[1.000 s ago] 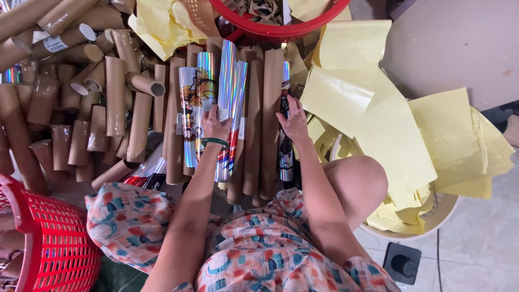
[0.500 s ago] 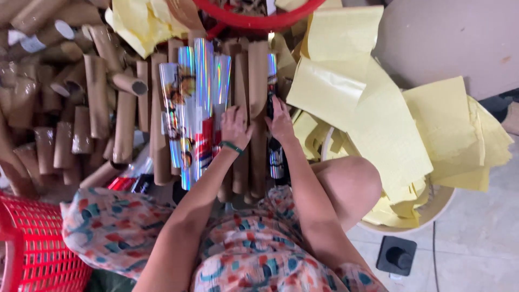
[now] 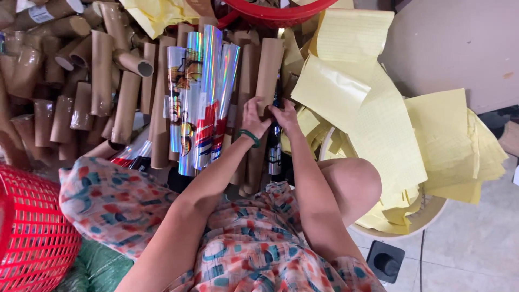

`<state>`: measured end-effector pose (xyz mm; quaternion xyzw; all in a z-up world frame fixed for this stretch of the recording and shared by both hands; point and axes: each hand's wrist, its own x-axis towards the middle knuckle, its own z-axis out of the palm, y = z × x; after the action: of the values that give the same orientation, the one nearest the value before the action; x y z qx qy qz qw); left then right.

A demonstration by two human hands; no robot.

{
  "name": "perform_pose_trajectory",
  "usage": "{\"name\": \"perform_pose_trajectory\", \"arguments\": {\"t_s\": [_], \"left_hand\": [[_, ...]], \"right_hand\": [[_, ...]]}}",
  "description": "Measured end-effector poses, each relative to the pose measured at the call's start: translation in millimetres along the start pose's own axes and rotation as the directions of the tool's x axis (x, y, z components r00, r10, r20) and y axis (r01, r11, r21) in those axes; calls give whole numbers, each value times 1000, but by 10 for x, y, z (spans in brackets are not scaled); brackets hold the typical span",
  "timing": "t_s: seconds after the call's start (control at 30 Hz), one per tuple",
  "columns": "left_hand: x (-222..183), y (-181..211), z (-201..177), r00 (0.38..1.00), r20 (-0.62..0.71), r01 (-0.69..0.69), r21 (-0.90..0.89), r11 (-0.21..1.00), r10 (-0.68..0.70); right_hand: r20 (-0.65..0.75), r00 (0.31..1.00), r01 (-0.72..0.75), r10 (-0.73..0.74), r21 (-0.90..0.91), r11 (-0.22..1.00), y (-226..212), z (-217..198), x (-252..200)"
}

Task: Wrapping cardboard tubes with yellow paper, cutting the paper to size, and applying small labels.

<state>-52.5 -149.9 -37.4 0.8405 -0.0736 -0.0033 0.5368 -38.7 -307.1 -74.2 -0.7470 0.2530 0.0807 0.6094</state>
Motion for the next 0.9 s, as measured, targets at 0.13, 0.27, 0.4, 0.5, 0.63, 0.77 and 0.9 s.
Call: {"name": "perform_pose_trajectory", "arguments": {"t_s": [0.13,0.27,0.4,0.5,0.63,0.77,0.9], "left_hand": [[81,-167,141,991,-136,22,191,981,4],[230,-71,-106,983,63,158,176,972,-171],[430,-151,-544,978,91,177,132,975,-189],[591,-388,-866,985,115,103,233,967,-133],[716,-529,-1129,977,170,73,294,953,-127],[772,-607,-1220,969,198,115,163,980,-147],[910,-623,-1406,935,325,172,-56,984,-145]], "right_hand": [[-27,961,221,-276,-523,823,420,32,173],[-78,934,260,-348,-517,815,317,110,35],[-92,928,287,-362,-445,848,274,145,-141],[-83,954,189,-289,-582,791,-101,187,-373],[-73,953,183,-295,-637,749,-138,186,-304],[59,990,140,-130,-224,964,-66,71,-134],[421,896,-99,-143,502,859,-508,-56,-425]]}}
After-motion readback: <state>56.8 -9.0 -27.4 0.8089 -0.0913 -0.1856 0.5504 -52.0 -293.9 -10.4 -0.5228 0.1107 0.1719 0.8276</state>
